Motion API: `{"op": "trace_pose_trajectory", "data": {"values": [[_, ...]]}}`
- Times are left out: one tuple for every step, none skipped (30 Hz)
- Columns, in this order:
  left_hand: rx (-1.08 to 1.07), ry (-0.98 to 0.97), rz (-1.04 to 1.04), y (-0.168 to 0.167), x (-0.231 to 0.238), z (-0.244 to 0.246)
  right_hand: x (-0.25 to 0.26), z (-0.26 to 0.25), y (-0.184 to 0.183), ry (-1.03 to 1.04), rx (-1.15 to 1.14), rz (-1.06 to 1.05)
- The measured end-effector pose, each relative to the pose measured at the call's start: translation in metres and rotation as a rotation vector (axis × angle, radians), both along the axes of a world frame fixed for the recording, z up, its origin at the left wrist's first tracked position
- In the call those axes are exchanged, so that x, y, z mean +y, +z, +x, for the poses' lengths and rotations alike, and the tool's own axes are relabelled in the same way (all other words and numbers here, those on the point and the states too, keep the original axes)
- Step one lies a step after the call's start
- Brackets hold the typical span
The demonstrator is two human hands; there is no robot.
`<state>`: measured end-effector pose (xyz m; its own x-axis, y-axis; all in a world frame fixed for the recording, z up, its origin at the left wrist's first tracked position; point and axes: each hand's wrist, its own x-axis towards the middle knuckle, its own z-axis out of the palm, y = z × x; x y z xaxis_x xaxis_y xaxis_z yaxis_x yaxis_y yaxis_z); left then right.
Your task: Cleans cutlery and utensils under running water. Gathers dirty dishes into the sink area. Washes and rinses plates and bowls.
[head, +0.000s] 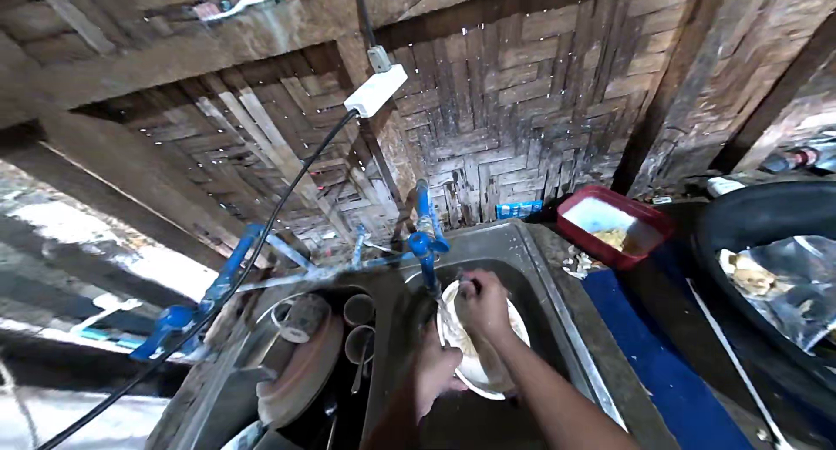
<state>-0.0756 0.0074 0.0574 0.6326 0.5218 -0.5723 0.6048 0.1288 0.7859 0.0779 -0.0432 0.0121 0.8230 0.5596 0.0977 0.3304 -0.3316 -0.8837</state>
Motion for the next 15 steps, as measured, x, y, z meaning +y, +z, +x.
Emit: {"op": "trace_pose_trajectory", "data": {"values": [[0.001, -0.056, 0.079, -0.002, 0.007, 0.0, -0.002, 0.008, -0.002, -0.067, -0.02, -0.023], [0.001, -0.102, 0.176, -0.003, 0.017, -0.001, -0.01, 0.014, -0.005, -0.108, -0.047, -0.04], [0.0, -0.123, 0.274, -0.004, 0.027, -0.002, -0.022, 0.02, -0.008, -0.128, -0.071, -0.053], [-0.002, -0.118, 0.364, -0.006, 0.036, -0.002, -0.038, 0.025, -0.012, -0.143, -0.085, -0.065], [-0.014, -0.106, 0.432, -0.008, 0.044, -0.004, -0.056, 0.027, -0.019, -0.163, -0.078, -0.072], [-0.033, -0.094, 0.477, -0.013, 0.049, -0.006, -0.074, 0.026, -0.028, -0.179, -0.045, -0.07], [-0.063, -0.087, 0.511, -0.018, 0.054, -0.007, -0.089, 0.021, -0.038, -0.189, 0.021, -0.059], [-0.101, -0.077, 0.533, -0.024, 0.057, -0.006, -0.1, 0.012, -0.047, -0.194, 0.119, -0.045], [-0.142, -0.065, 0.534, -0.03, 0.059, -0.004, -0.109, 0.0, -0.054, -0.194, 0.241, -0.026], [-0.182, -0.049, 0.524, -0.037, 0.06, -0.001, -0.115, -0.014, -0.058, -0.192, 0.37, 0.002], [-0.215, -0.031, 0.508, -0.044, 0.061, 0.002, -0.119, -0.028, -0.057, -0.182, 0.502, 0.038], [-0.243, -0.007, 0.493, -0.053, 0.06, 0.006, -0.122, -0.04, -0.052, -0.157, 0.61, 0.071], [-0.264, 0.016, 0.485, -0.064, 0.058, 0.009, -0.124, -0.051, -0.047, -0.128, 0.696, 0.104], [-0.283, 0.043, 0.487, -0.073, 0.053, 0.012, -0.124, -0.058, -0.042, -0.096, 0.772, 0.126], [-0.301, 0.075, 0.495, -0.079, 0.046, 0.015, -0.123, -0.063, -0.039, -0.087, 0.836, 0.13]]}}
